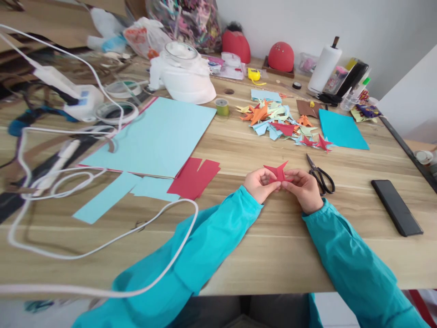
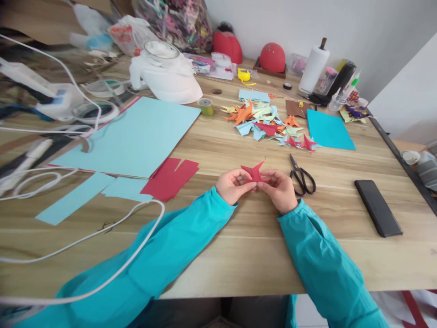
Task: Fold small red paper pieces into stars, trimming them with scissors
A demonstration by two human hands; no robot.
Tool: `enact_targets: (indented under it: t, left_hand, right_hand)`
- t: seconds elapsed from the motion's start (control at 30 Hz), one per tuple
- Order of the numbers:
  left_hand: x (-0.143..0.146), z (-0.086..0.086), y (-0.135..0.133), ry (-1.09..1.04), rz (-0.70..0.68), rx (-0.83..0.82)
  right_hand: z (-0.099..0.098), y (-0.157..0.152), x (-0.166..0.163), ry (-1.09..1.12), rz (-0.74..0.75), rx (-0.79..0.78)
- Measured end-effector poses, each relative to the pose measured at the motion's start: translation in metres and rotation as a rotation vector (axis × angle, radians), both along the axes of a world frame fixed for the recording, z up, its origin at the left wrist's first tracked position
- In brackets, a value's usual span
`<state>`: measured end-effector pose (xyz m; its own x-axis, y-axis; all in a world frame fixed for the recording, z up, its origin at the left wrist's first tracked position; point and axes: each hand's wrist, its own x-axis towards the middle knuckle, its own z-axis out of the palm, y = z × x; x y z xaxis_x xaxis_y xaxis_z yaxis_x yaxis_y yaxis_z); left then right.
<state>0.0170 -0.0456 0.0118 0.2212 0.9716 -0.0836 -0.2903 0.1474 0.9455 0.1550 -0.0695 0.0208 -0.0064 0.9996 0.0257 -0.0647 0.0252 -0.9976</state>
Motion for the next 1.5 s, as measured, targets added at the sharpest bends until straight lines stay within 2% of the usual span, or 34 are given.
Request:
enact_targets:
  t: [0.53,0.77,0.87,1.07,1.17,1.5]
  left_hand:
    - [-0.002,-0.002,0.005,-0.056,-0.021,-0.071]
    - [-0.003,0.001,0.004,-0.094,0.038,-0.086]
    - [-0.003,0.001,0.005,-0.115,0.049,-0.103]
    - [0.000,-0.001,0.004,-0.061,0.028,-0.025]
    - [0.000,0.000,0.001,-0.035,0.018,0.011]
    - [-0.005,0.007,-0.001,-0.066,-0.024,-0.024]
  right_hand:
    - [-0.003,0.001,0.005,0.042,0.050,-0.044]
    - [0.000,0.001,0.002,0.097,-0.025,-0.070]
    - [0.001,0.000,0.000,0.051,-0.016,-0.066]
    - [0.000,-0.001,-0.002,-0.093,0.042,-0.008]
    - [0.001,-0.002,-0.002,-0.095,0.058,-0.006]
    - [0.001,-0.002,-0.003,-0.021,0.027,-0.042]
